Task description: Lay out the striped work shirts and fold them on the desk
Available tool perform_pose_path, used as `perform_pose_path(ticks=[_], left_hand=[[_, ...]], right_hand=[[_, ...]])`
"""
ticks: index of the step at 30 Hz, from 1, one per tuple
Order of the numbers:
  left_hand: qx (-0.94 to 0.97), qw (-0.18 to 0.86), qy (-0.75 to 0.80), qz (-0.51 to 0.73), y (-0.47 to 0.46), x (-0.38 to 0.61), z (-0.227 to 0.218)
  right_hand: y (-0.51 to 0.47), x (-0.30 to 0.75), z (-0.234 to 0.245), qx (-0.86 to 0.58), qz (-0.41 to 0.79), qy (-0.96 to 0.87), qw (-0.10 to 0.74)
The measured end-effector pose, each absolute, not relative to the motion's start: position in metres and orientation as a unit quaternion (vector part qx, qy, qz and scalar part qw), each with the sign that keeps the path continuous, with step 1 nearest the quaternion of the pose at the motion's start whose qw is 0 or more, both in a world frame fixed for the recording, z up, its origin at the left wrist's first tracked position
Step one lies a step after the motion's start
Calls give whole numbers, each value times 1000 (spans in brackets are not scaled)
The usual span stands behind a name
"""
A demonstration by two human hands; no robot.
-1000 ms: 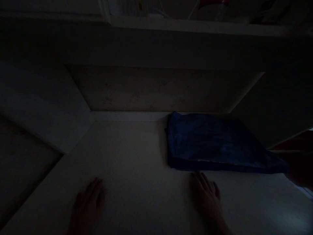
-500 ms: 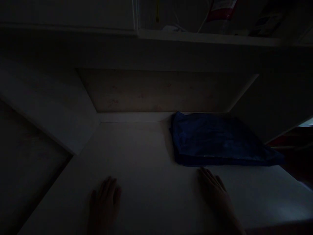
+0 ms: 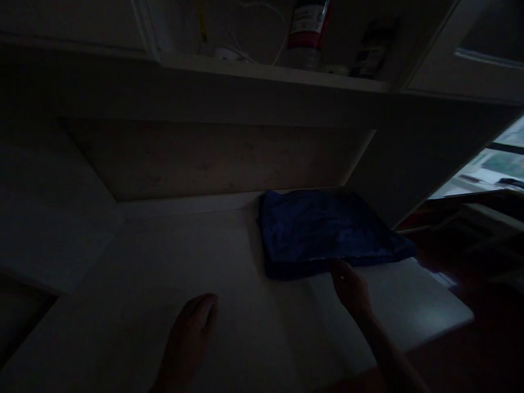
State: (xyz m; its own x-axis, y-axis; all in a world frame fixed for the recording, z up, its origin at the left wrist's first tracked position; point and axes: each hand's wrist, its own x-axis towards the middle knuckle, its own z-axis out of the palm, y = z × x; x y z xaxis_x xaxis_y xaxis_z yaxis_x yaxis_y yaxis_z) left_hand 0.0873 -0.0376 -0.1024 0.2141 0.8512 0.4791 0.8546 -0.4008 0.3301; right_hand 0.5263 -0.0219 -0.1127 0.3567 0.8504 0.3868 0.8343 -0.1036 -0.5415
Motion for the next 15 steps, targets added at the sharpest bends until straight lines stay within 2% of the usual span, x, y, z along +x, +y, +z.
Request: perform_pose_path(ticks=[3, 6, 10, 15], left_hand=[[-829, -80, -479, -277, 9, 162, -73], [-874, -120, -425, -203, 55, 224, -63], [-915, -119, -365, -122, 92, 268, -74], [-926, -80, -358, -89, 101, 280, -85]], right_hand=[[19, 547, -84, -758, -36, -568, 318], [49, 572, -72, -789, -35, -566, 237], [57, 616, -79, -793, -20, -591, 146], [50, 662, -100, -746, 23, -656, 110]])
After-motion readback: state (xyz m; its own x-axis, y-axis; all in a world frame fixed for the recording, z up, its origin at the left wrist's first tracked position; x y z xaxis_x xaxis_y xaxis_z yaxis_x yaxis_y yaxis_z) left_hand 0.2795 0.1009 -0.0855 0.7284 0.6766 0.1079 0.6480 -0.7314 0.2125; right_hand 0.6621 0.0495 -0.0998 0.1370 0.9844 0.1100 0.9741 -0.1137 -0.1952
